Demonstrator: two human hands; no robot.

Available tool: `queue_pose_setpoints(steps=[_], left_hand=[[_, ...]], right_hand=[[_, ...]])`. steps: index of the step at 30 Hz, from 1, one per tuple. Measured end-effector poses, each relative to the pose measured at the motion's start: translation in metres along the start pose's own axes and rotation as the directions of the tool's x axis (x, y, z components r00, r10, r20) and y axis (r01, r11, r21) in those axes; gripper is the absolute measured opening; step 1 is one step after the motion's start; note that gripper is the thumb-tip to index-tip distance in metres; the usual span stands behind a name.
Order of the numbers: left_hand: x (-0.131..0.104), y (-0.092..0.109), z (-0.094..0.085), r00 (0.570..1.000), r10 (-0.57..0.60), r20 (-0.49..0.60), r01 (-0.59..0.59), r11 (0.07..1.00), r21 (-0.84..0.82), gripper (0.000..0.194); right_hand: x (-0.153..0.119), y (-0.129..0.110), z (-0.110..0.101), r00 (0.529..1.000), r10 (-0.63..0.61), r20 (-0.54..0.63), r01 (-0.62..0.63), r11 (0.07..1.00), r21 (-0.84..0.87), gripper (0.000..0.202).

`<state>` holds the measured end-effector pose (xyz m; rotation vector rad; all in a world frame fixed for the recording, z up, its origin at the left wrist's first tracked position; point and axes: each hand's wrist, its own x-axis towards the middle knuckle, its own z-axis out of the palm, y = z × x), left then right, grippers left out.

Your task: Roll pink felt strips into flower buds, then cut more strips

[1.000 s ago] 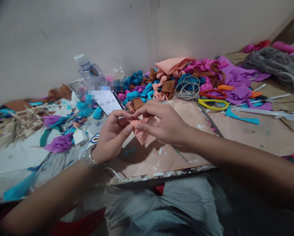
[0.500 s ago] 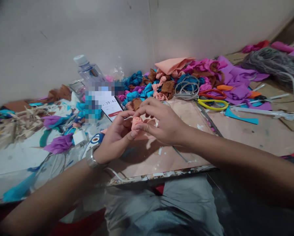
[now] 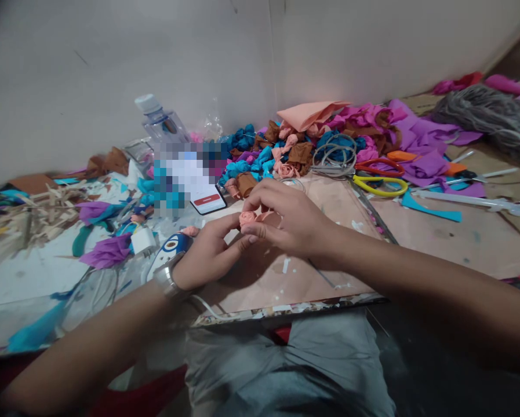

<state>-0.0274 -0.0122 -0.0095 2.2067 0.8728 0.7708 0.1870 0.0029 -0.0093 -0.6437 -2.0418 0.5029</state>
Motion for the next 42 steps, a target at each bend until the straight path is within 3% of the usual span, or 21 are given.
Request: queue_pose_setpoints(steps=[3, 8, 19, 24, 31, 42], left_hand=[[-0.001, 0.001, 0.003, 0.998, 0.063, -0.019, -0.062, 0.998, 0.015, 0.033], [-0.003, 0.003, 0.007, 0.994, 0.110, 0.009, -0.110, 0.993, 0.034, 0.020], [-0.004, 0.002, -0.002, 0.951, 0.287, 0.117, -0.266, 0.949, -0.169, 0.041], [-0.002, 0.005, -0.001, 0.932, 0.343, 0.116, -0.328, 0.936, -0.129, 0.031], [-0.003, 0.008, -0.001, 0.947, 0.291, 0.139, -0.273, 0.953, -0.134, 0.023], [-0.006, 0.001, -0.002, 0.969, 0.228, 0.092, -0.205, 0.957, -0.207, 0.033]], right_hand=[[0.000, -0.001, 0.000, 1.000, 0.017, 0.008, -0.017, 0.999, -0.029, 0.028], [0.000, -0.006, 0.002, 1.000, 0.011, 0.006, -0.011, 1.000, -0.007, 0.030], [-0.001, -0.013, 0.002, 0.994, -0.109, 0.018, 0.109, 0.994, -0.018, 0.029], [-0.004, -0.014, 0.002, 0.989, -0.144, 0.026, 0.145, 0.988, -0.048, 0.029], [-0.005, -0.012, 0.006, 0.985, -0.170, 0.019, 0.171, 0.984, -0.051, 0.022], [-0.001, -0.017, -0.001, 0.986, -0.156, 0.055, 0.156, 0.988, -0.005, 0.022]])
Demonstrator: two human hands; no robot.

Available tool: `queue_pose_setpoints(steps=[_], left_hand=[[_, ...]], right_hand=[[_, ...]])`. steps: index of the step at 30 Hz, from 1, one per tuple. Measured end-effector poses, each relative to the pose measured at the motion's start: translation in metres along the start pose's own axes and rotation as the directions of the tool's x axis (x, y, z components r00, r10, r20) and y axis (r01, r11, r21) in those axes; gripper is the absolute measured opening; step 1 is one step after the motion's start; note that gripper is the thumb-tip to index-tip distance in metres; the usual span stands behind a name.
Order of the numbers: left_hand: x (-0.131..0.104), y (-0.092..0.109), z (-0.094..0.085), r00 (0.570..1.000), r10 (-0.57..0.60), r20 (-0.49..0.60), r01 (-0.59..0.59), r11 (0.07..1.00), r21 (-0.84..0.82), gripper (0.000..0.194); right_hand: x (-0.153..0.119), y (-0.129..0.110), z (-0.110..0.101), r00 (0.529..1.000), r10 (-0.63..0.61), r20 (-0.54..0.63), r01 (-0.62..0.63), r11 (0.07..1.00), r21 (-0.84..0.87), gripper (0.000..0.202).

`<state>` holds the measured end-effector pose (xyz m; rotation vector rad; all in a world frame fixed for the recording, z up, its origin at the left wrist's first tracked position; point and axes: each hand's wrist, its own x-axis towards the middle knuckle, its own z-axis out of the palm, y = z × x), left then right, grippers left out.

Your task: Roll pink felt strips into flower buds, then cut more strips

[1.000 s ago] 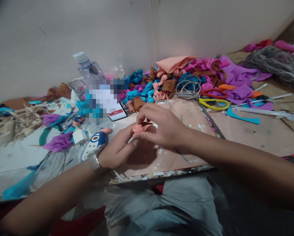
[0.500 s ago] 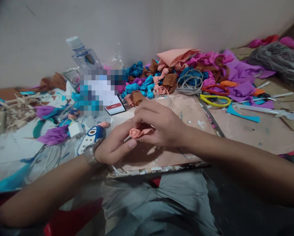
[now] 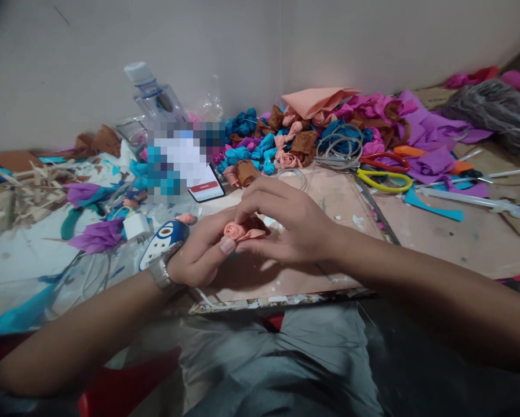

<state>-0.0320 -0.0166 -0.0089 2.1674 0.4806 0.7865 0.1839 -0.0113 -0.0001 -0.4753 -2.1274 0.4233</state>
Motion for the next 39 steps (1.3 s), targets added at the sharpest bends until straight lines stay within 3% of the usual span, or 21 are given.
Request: queue_pose_setpoints(steps=[6, 16, 25, 39], left_hand=[[-0.0002, -0.0006, -0.0002, 0.996, -0.001, -0.084, 0.000, 1.000, -0.015, 0.032], [0.0008, -0.0019, -0.0002, 0.997, 0.070, -0.030, -0.069, 0.997, 0.033, 0.034], [0.0010, -0.0004, 0.0023, 0.998, -0.044, -0.034, 0.045, 0.999, 0.002, 0.047], [0.0026, -0.0012, -0.0003, 0.998, 0.041, -0.053, -0.043, 0.999, -0.033, 0.052]], right_hand=[[0.0001, -0.0014, -0.0008, 0.999, -0.004, -0.036, 0.004, 1.000, 0.019, 0.013], [0.0002, -0.0030, 0.0022, 0.999, 0.022, -0.043, -0.021, 0.999, 0.024, 0.014], [-0.0012, 0.0015, 0.0023, 1.000, 0.009, -0.019, -0.008, 0.999, 0.043, 0.025], [-0.0006, -0.0053, -0.0008, 0.999, 0.032, 0.028, -0.034, 0.997, 0.072, 0.016]])
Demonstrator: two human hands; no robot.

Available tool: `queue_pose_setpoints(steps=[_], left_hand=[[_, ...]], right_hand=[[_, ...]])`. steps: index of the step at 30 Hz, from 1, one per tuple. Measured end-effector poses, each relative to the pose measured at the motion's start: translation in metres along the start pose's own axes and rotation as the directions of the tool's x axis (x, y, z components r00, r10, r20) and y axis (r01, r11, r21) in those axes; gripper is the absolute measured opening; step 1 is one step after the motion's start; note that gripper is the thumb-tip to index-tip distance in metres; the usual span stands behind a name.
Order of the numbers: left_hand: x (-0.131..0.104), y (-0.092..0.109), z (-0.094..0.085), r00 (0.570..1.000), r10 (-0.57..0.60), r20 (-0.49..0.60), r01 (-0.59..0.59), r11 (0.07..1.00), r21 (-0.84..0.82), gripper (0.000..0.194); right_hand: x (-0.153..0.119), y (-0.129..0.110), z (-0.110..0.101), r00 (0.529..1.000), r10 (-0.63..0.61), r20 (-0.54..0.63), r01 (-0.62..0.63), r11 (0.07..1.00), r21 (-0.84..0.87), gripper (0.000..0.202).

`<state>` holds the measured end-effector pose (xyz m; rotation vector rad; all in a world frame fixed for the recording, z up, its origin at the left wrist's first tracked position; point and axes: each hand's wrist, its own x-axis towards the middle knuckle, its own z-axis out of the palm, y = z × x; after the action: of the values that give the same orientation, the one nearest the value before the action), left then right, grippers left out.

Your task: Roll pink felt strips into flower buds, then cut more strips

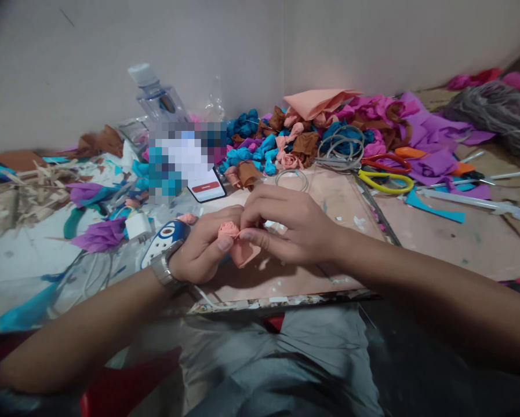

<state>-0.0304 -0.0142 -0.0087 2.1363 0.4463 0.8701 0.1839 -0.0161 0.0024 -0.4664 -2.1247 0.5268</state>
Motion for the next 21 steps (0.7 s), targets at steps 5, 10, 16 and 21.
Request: queue_pose_setpoints(steps=[5, 10, 16, 21], left_hand=[[0.0031, 0.0021, -0.0006, 0.999, 0.032, 0.023, -0.033, 0.999, 0.028, 0.055], [0.0032, 0.0026, -0.0016, 1.000, -0.005, 0.004, 0.005, 1.000, 0.008, 0.062], [0.0007, 0.0028, 0.0021, 0.973, -0.220, -0.068, 0.208, 0.968, -0.143, 0.053], [0.0038, 0.0032, 0.0029, 0.929, -0.324, -0.178, 0.307, 0.945, -0.115, 0.056]], right_hand=[[-0.0007, 0.0008, 0.0007, 1.000, 0.000, 0.015, 0.000, 1.000, -0.004, 0.012], [-0.0032, 0.0021, 0.0021, 0.992, 0.125, -0.027, -0.126, 0.991, -0.039, 0.012], [-0.0034, 0.0030, 0.0038, 0.975, 0.180, -0.133, -0.187, 0.981, -0.047, 0.012], [-0.0038, 0.0016, 0.0009, 0.986, 0.114, -0.126, -0.118, 0.993, -0.029, 0.009]])
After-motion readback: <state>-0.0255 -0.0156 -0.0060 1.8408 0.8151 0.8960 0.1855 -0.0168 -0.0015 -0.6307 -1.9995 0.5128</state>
